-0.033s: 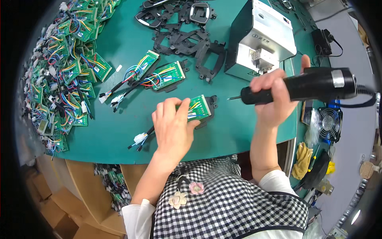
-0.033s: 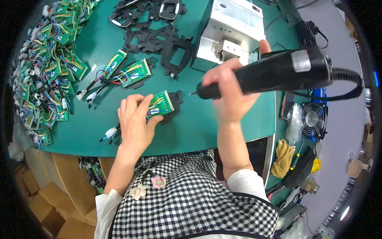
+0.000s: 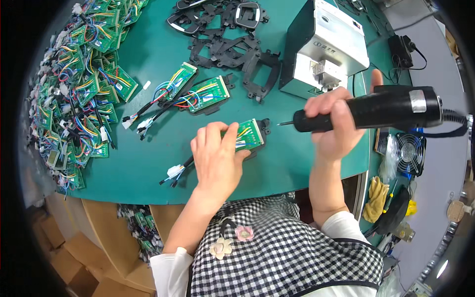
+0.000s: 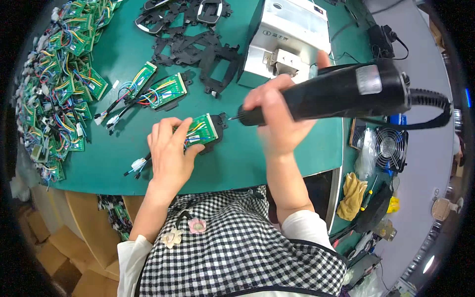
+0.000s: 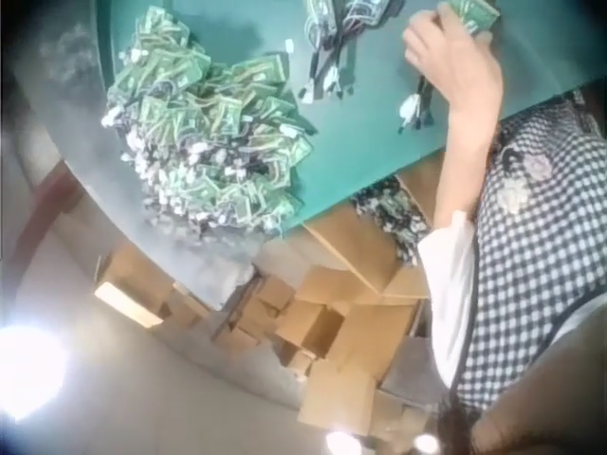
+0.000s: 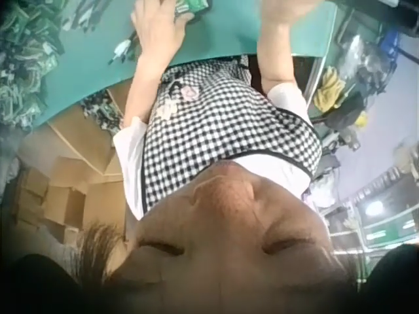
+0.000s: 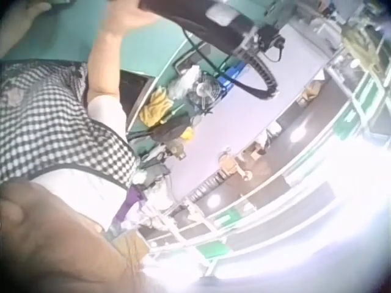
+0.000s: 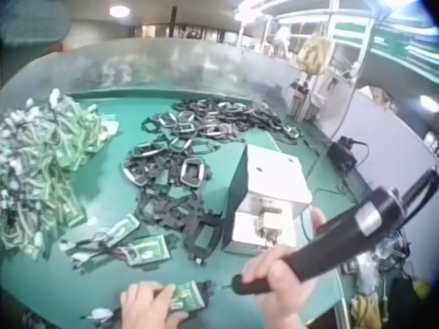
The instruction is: The person wipes the work surface with a cloth, picks up a plastic frame and a circuit board, and joins them together using a power screwdriver. After repeating this process for several units, the person places the assembled components into a cardboard box.
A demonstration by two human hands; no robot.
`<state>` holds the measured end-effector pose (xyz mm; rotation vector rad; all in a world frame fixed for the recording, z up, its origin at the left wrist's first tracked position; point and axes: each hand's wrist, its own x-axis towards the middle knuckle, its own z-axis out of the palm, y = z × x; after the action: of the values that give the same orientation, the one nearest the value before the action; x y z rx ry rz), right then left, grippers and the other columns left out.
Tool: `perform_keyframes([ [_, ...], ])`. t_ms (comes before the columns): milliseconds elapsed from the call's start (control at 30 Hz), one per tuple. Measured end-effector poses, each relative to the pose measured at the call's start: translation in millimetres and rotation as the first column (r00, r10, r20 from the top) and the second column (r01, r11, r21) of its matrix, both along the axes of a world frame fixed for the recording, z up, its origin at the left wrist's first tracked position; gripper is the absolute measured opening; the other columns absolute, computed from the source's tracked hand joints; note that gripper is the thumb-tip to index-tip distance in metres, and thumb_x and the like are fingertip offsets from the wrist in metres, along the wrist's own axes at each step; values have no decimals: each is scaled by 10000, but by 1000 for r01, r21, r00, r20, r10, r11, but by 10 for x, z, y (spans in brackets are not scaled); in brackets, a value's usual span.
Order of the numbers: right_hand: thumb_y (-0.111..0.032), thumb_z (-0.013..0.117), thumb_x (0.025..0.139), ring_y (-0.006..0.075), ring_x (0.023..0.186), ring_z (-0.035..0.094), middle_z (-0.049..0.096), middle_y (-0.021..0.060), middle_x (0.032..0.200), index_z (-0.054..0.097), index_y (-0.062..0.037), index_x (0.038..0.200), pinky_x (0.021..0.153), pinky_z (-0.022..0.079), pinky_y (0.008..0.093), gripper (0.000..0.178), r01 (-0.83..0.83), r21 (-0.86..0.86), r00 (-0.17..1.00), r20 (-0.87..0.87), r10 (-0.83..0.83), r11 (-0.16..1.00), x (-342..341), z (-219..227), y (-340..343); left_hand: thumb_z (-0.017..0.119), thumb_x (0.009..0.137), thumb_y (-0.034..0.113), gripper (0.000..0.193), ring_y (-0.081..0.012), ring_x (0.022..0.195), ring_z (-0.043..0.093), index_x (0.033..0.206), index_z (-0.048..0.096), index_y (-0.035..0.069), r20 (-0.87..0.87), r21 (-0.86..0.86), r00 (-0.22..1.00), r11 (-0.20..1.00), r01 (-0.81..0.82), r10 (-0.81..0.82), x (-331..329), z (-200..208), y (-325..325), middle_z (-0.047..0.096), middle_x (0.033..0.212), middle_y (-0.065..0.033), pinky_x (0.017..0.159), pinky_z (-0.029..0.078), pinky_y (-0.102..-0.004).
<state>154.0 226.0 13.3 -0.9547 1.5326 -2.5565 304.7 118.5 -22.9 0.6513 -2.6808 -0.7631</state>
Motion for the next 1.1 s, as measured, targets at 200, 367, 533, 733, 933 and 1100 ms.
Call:
perform_keyframes([
  [200,-76,566,825,182,537,521,506,92,662,18,-107,1415,546,477,351,805,-83,94,996,-35,87,992,90,-187,-190,768,582,112,527,-262,935,471,1072,601,16,38,3,999,1000,13,-13,-42,-128,50,498,980,-89,822,349,-379],
  [367,45,594,735,144,540,547,557,92,659,115,27,1346,511,457,233,777,-83,15,996,47,82,996,119,-229,-339,773,576,124,542,-264,927,472,1078,598,16,30,22,999,1000,21,-22,-58,-172,45,500,978,-91,818,357,-382],
  [533,-6,582,759,202,565,546,525,114,666,142,-44,1327,570,482,330,719,-221,212,973,-14,229,952,3,-334,-283,758,594,120,533,-268,913,473,1085,586,5,14,51,999,998,45,-45,-79,-161,37,497,975,-92,767,382,-386],
  [733,18,589,714,192,564,554,529,94,671,202,-23,1308,528,458,274,710,-367,319,912,-63,405,874,21,-335,-276,763,588,137,525,-252,893,474,1073,595,25,55,39,997,998,50,-52,-67,-129,3,500,941,-74,749,382,-374],
  [933,43,529,777,153,514,569,565,75,622,236,69,1287,546,485,280,588,230,-169,940,-215,-264,958,-568,359,75,784,573,109,555,-268,905,482,1084,589,18,14,34,998,998,57,-58,-29,-154,29,503,974,-92,802,388,-365],
  [1100,70,583,730,150,505,560,558,58,621,238,48,1314,530,476,271,678,159,40,970,-195,-148,987,-680,281,77,784,584,111,612,-270,950,479,1144,556,22,-2,26,999,999,47,-47,-7,-163,25,503,1028,-94,830,385,-375],
])
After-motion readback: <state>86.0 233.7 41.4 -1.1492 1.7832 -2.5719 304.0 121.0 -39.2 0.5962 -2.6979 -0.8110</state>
